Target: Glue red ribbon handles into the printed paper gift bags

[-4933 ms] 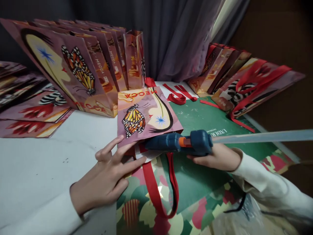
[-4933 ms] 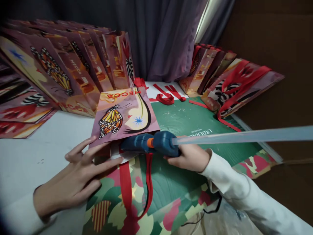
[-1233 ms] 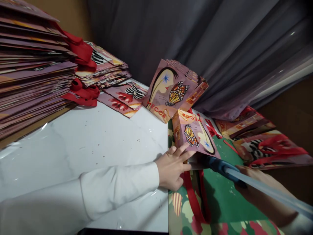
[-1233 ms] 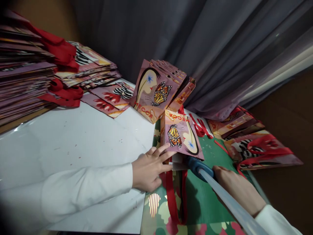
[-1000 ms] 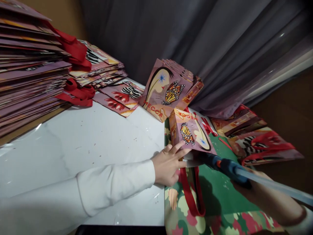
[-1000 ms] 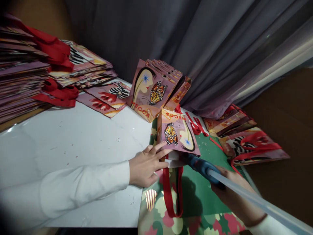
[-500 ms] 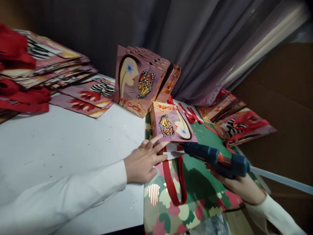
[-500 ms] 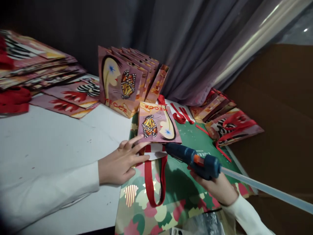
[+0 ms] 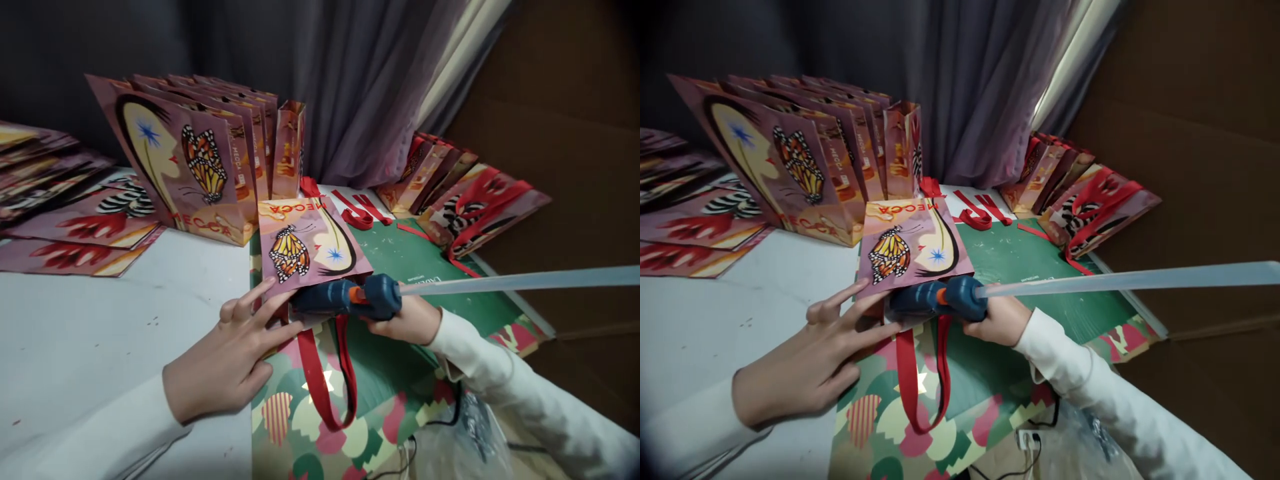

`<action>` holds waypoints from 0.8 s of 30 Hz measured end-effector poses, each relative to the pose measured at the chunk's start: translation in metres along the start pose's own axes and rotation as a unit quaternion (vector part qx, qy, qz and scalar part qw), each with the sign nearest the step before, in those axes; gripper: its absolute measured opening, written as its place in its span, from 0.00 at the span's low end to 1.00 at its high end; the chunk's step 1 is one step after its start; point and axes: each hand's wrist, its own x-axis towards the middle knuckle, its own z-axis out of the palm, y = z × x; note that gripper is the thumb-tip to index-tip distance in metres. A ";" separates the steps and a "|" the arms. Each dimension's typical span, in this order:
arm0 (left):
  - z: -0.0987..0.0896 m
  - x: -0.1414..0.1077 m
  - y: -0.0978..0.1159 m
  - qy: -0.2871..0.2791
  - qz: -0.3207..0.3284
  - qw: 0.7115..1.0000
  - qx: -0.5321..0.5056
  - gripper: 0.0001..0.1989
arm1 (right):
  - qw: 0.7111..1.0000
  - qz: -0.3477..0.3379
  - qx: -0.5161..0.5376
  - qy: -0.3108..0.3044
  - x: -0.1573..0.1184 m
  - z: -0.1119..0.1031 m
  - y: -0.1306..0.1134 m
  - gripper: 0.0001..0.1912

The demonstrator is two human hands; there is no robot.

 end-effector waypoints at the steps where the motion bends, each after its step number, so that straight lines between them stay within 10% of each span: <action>1: 0.000 0.000 0.000 0.001 -0.001 1.000 -0.001 0.34 | 1.000 -0.003 -0.006 -0.001 0.002 0.001 -0.001 0.05; 24: -0.001 0.001 0.004 -0.012 -0.019 1.000 -0.021 0.37 | 0.999 -0.035 0.029 0.002 -0.004 -0.013 0.010 0.12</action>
